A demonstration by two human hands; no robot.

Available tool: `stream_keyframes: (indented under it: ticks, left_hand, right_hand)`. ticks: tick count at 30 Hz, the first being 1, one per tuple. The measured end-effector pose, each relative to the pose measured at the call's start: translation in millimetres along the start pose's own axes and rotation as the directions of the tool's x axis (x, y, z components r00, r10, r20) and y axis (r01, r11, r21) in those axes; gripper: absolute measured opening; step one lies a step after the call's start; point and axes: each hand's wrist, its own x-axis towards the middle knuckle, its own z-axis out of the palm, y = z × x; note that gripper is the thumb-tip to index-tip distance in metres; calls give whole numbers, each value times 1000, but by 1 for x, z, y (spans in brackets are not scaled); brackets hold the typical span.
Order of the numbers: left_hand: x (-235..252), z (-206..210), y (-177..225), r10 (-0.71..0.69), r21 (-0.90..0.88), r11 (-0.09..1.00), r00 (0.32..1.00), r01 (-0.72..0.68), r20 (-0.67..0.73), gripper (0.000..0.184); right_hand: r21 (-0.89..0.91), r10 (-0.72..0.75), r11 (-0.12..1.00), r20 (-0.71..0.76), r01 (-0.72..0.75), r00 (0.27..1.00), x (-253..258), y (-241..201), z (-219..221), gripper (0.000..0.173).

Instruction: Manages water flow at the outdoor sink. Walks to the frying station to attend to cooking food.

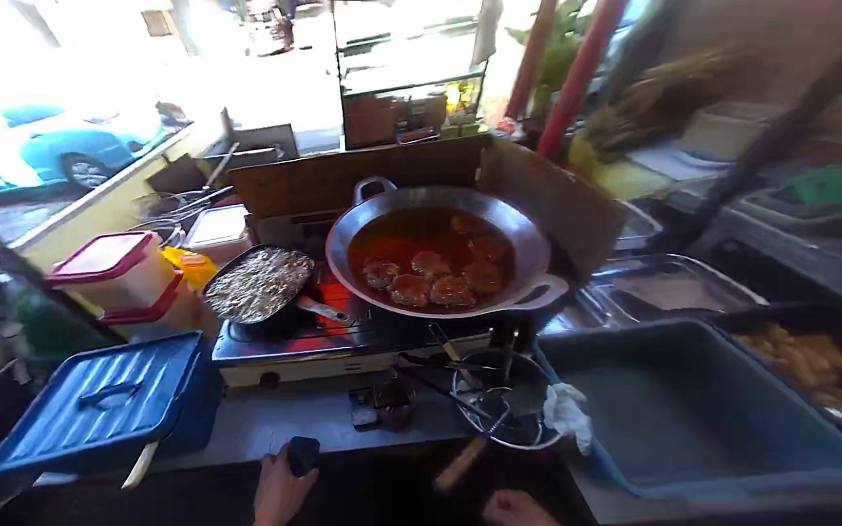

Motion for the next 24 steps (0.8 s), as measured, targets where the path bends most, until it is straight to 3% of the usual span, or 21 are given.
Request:
stream_keyframes:
  ticks: [2, 5, 8, 12, 15, 18, 21, 24]
  left_hand:
    - [37, -6, -3, 120, 109, 987, 993, -121, 16, 96]
    - [78, -10, -11, 295, 147, 943, 954, -298, 47, 96]
    - [107, -5, -18, 439, 167, 879, 894, -448, 89, 95]
    - [133, -2, -20, 537, 109, 828, 834, -549, 127, 96]
    - [134, -7, -15, 533, 122, 825, 831, -552, 161, 95]
    - [110, -29, 9, 555, 0, 829, 822, -560, 131, 72]
    - [71, -61, 60, 715, -118, 699, 695, -706, 79, 47]
    - [33, -80, 131, 894, -188, 438, 447, -879, -6, 31]
  right_hand:
    - [240, 62, 970, -131, -29, 989, -15, -7, 14, 22]
    - [515, 162, 857, -282, 7, 946, -33, -25, 34, 32]
    - [699, 272, 714, -337, 46, 901, -34, -44, 43, 47]
    - [760, 245, 646, -298, 75, 923, -22, -69, 46, 62]
    - [770, 205, 635, -249, 65, 946, -5, -82, 46, 53]
    - [793, 171, 606, -206, 62, 964, 3, -95, 42, 36]
    - [810, 149, 581, -203, 81, 968, -9, -103, 37, 30]
    - [806, 85, 575, -234, 144, 969, -39, -103, 31, 26]
